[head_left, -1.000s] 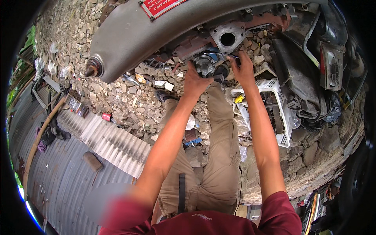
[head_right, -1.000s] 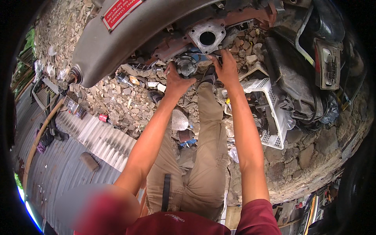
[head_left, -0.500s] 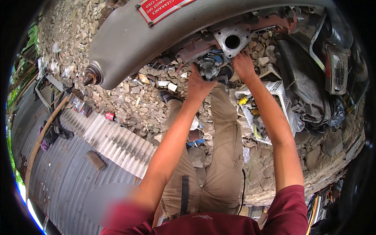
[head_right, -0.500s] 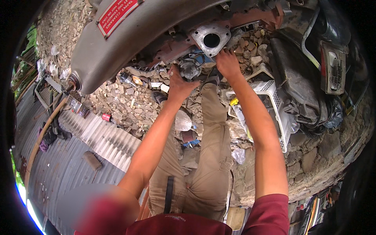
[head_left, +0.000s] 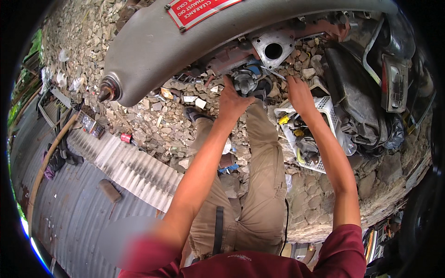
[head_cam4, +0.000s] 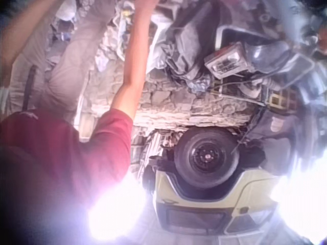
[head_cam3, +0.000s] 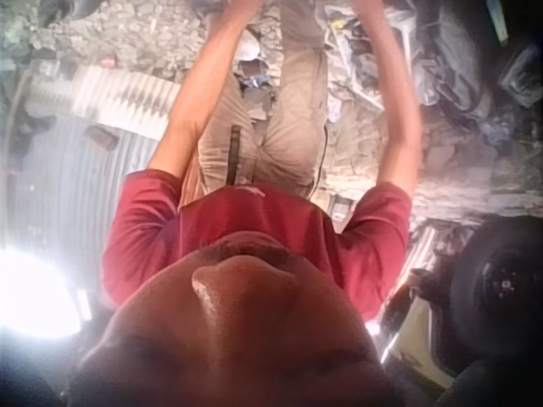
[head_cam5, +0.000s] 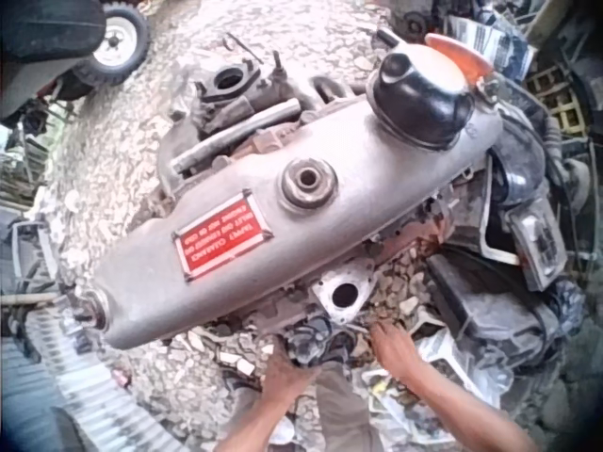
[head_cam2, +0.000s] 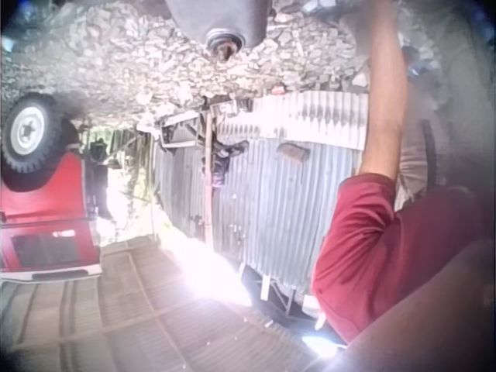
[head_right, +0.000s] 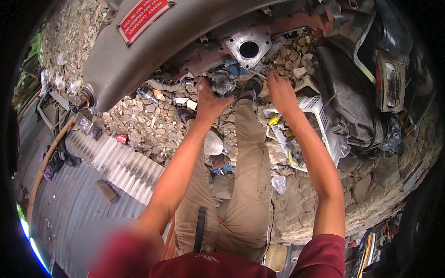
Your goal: The person sits on the ground and uses a screwdriver to adjust a black cylindrical engine component. They then pick up a metal engine part and attach it to a larger engine block, using a wrench to tighten bolts and secure the assembly.
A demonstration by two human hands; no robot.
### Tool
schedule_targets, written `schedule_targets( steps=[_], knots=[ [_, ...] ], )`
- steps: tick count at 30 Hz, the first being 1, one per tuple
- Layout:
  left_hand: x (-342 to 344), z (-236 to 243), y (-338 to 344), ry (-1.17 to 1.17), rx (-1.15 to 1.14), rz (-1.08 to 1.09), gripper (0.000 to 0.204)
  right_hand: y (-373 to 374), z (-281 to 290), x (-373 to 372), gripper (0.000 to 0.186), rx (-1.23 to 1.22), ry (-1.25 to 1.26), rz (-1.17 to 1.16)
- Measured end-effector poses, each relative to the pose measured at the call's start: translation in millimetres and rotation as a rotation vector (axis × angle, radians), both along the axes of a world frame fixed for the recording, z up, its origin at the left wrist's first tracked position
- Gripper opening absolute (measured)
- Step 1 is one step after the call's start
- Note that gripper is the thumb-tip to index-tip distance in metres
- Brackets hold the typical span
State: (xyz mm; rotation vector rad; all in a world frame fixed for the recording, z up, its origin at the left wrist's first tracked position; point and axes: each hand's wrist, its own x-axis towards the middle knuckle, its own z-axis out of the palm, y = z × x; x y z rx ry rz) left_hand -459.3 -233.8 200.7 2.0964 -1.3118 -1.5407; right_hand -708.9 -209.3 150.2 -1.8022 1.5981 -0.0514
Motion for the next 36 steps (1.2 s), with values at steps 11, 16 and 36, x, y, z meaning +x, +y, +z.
schedule_targets(
  steps=[11,16,36],
  knots=[
    [5,-14,6,-0.042,0.007,-0.06,0.113,-31,47,21,0.026,-0.203,0.049,0.051],
    [2,-3,-1,0.025,0.045,-0.027,0.115,-51,64,18,0.025,-0.142,0.064,0.088],
    [4,-18,10,0.04,-0.036,0.01,0.107,-49,-2,-8,0.033,-0.147,-0.234,0.097]
  ],
)
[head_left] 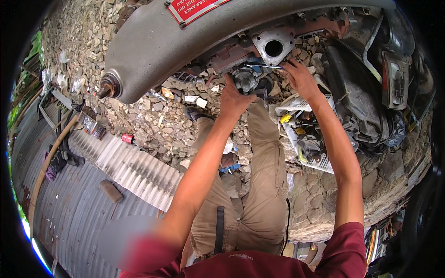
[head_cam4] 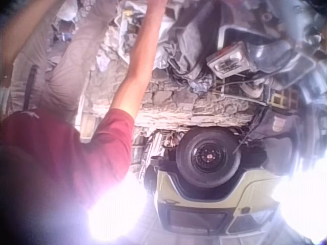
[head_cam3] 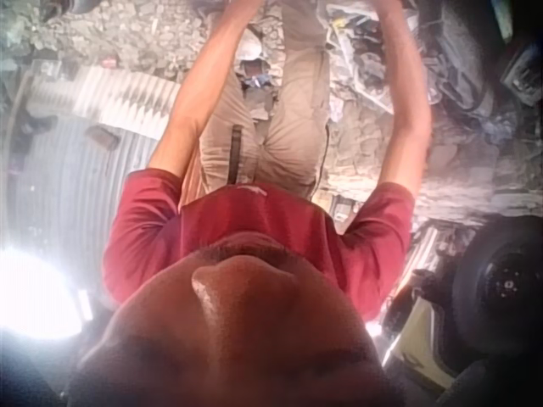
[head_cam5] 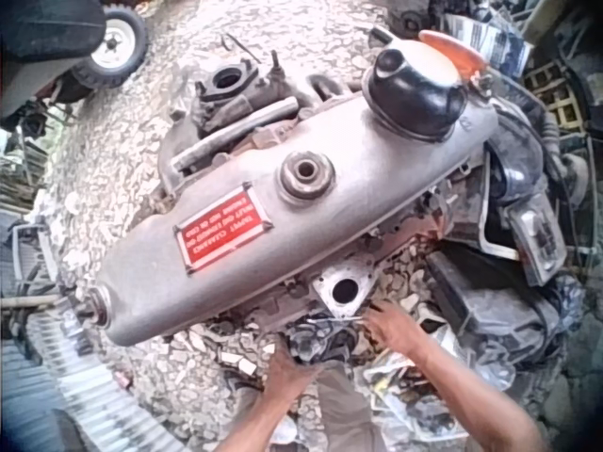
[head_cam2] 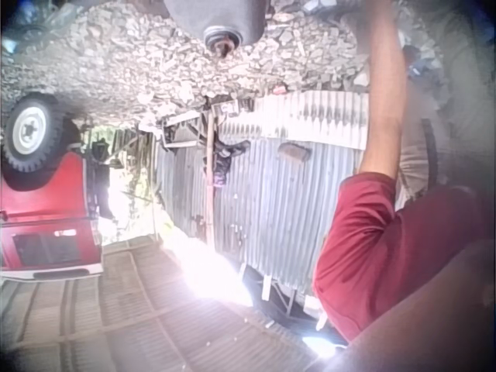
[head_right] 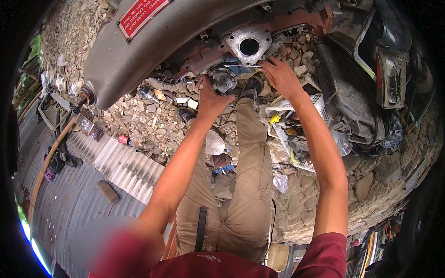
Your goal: The person sits on the ground and uses a screwdriver to adjust a black cylindrical engine component. They then pick up a metal engine part and attach it to a larger engine block, using a wrench to tighten bolts and secure the assembly.
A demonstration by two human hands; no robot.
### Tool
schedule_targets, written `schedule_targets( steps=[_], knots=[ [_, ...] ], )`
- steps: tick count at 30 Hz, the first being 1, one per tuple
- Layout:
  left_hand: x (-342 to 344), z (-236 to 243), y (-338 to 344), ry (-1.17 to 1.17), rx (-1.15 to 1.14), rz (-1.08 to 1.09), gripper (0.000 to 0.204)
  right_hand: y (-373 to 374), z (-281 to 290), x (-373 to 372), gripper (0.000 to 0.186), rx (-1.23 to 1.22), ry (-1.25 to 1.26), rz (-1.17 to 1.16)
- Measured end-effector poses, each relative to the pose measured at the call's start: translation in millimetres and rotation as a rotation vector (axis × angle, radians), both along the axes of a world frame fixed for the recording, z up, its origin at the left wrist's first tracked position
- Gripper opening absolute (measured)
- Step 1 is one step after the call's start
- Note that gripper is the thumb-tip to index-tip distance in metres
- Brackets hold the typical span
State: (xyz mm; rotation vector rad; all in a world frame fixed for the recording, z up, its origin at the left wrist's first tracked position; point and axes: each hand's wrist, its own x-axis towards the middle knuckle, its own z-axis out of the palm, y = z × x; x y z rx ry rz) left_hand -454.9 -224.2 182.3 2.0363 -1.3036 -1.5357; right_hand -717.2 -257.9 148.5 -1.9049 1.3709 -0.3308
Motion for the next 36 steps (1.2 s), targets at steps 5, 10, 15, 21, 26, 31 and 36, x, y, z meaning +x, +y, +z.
schedule_targets(
  steps=[5,10,15,21,26,31,36],
  knots=[
    [0,-3,3,-0.049,-0.017,-0.028,0.112,-2,11,7,0.031,0.059,0.042,-0.015],
    [-2,13,-8,-0.06,0.094,-0.047,0.115,11,16,15,0.031,-0.098,0.082,-0.063],
    [0,4,-1,-0.055,0.048,-0.033,0.113,21,-5,20,0.032,-0.133,0.106,-0.159],
    [-2,4,1,-0.056,-0.033,-0.034,0.11,7,15,14,0.031,-0.075,0.01,-0.076],
    [-5,10,-2,-0.029,-0.037,0.001,0.097,-6,38,16,0.033,0.038,0.033,-0.02],
    [-6,14,-6,-0.037,0.043,-0.028,0.112,3,16,16,0.03,-0.061,0.098,-0.04],
    [-4,3,3,-0.085,-0.03,-0.035,0.122,1,-7,16,0.025,-0.028,0.131,-0.05]
  ],
)
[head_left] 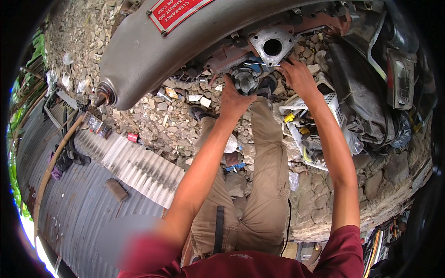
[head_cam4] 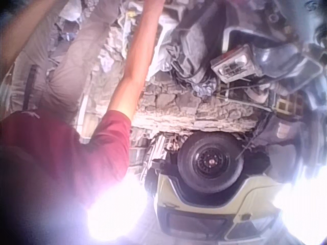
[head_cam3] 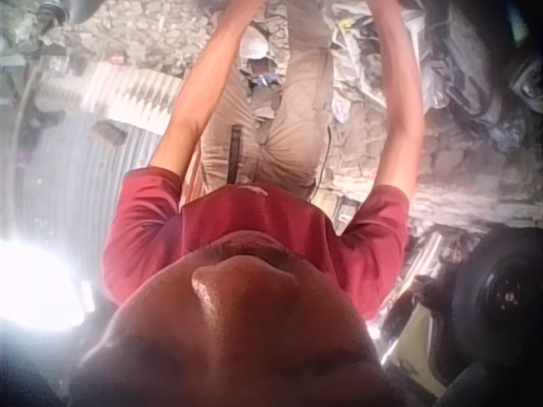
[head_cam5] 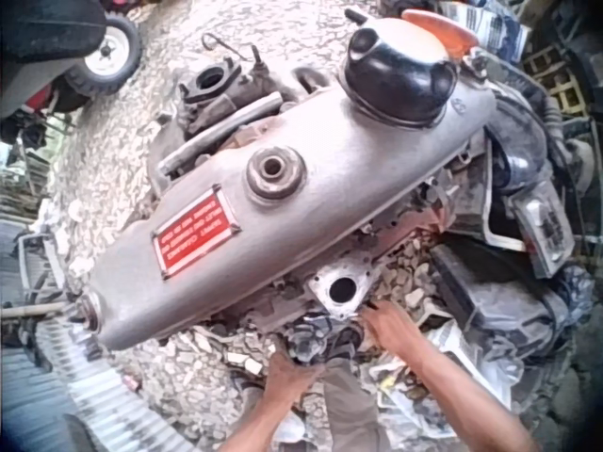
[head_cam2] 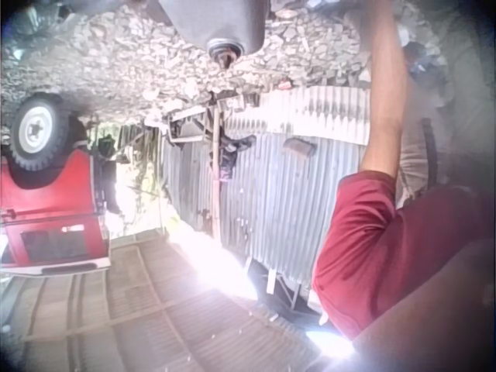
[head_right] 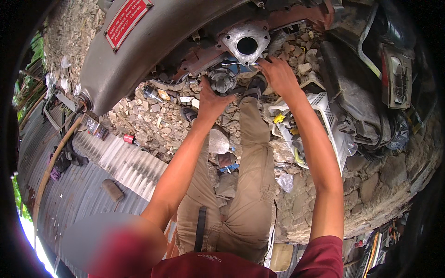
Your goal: The person sits on the ground and uses a screwdriver to adjust a black cylindrical engine component. They then pick up a metal engine part and attach it to a larger engine block, using a wrench to tighten bolts and secure the assembly.
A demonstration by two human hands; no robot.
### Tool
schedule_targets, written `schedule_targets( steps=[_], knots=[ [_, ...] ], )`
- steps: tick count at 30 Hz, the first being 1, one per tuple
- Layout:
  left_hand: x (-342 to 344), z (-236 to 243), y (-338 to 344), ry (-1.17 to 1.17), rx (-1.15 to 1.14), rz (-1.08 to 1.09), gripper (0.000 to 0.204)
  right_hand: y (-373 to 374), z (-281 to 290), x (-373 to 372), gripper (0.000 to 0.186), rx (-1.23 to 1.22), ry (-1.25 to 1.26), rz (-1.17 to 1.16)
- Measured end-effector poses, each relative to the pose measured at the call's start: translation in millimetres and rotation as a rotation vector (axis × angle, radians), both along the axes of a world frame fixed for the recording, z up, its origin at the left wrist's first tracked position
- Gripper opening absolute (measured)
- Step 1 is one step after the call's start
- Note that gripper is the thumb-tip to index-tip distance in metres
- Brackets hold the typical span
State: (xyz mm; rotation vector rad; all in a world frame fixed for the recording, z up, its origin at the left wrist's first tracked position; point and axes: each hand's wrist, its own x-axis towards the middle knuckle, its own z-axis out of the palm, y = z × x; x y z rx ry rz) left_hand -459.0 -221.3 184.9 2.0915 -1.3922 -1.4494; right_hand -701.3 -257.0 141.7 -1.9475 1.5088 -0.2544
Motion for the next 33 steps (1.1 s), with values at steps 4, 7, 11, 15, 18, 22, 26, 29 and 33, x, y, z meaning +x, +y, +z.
schedule_targets(
  steps=[4,7,11,15,18,22,26,29,33],
  knots=[
    [0,0,0,-0.063,0.031,-0.021,0.119,-9,-19,4,0.022,0.058,0.042,0.049],
    [0,1,-1,-0.055,0.033,-0.018,0.116,-11,-43,12,0.018,0.142,0.176,0.154],
    [-2,5,-3,0.011,0.06,0.02,0.113,2,-54,27,0.02,0.183,0.262,0.085],
    [-5,14,-13,0.073,-0.008,0.036,0.108,4,-50,15,0.024,0.217,0.092,0.022],
    [-3,9,-7,0.038,0.022,0.034,0.109,15,-38,-8,0.024,0.187,0.001,-0.035],
    [-1,7,-8,-0.033,0.057,-0.018,0.109,25,-10,-17,0.028,0.098,0.0,0.0],
    [-2,9,-9,0.039,0.011,0.01,0.108,18,32,-5,0.027,-0.021,0.006,0.002],
    [-1,8,-8,0.028,0.038,0.017,0.109,5,54,2,0.026,-0.011,0.068,0.048],
    [0,1,-4,-0.016,0.069,-0.004,0.111,-4,73,7,0.027,-0.058,0.099,0.097]
  ],
)
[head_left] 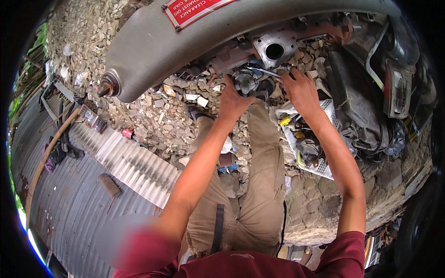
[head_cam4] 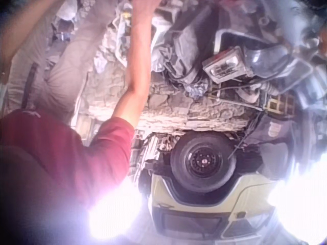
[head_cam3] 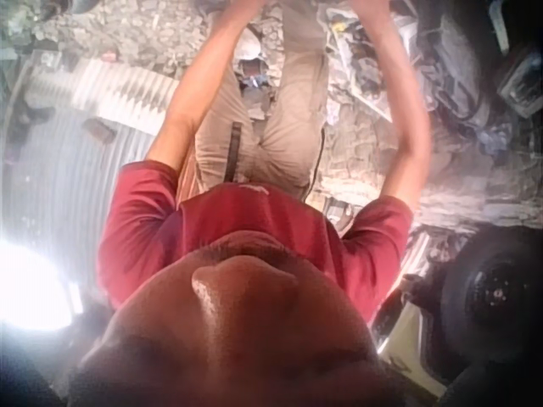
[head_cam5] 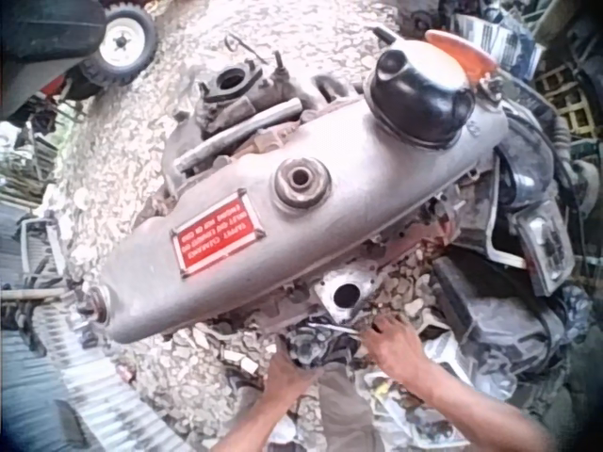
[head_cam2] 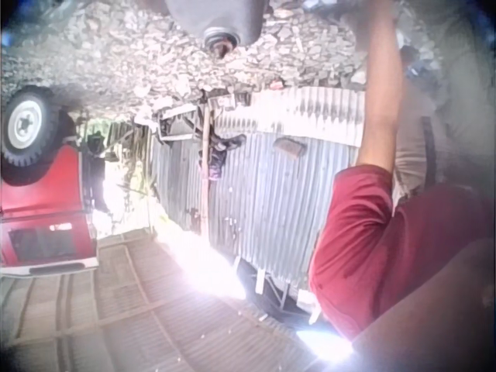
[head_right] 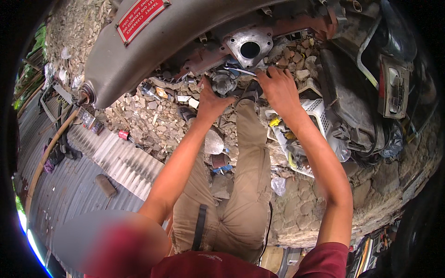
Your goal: The person sits on the ground and uses a screwdriver to adjust a black cylindrical engine component. They then pick up a metal engine part and attach it to a larger engine block, using a wrench to tighten bolts and secure the assembly.
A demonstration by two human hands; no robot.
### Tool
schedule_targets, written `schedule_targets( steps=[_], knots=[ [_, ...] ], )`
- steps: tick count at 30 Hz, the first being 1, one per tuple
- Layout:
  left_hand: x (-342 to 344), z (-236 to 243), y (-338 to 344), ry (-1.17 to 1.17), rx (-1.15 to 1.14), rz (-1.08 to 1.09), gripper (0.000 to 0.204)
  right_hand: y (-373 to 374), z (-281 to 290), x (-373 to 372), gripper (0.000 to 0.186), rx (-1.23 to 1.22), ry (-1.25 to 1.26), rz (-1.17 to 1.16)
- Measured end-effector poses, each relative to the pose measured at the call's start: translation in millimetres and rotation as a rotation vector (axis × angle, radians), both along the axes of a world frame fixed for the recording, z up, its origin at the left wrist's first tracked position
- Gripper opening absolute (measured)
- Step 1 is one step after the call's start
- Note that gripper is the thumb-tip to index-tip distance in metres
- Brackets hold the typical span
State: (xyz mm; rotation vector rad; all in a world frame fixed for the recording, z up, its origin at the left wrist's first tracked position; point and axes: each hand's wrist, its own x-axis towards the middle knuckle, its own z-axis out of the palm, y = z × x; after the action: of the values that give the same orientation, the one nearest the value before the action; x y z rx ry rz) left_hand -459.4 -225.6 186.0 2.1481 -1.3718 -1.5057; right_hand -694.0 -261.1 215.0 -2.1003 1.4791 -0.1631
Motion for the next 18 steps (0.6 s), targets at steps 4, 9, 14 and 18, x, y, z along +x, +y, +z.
schedule_targets(
  steps=[4,9,14,18],
  knots=[
    [1,-2,2,0.025,-0.032,0.016,0.112,-3,-2,8,0.029,-0.018,-0.049,-0.024],
    [0,3,-1,0.062,0.0,0.041,0.11,-5,5,13,0.031,-0.017,0.013,-0.034],
    [-1,-1,4,-0.001,-0.124,0.004,0.109,-5,7,21,0.03,0.001,0.103,-0.052],
    [-3,5,0,0.004,-0.126,0.007,0.109,0,-3,16,0.028,-0.048,0.046,-0.081]
  ],
)
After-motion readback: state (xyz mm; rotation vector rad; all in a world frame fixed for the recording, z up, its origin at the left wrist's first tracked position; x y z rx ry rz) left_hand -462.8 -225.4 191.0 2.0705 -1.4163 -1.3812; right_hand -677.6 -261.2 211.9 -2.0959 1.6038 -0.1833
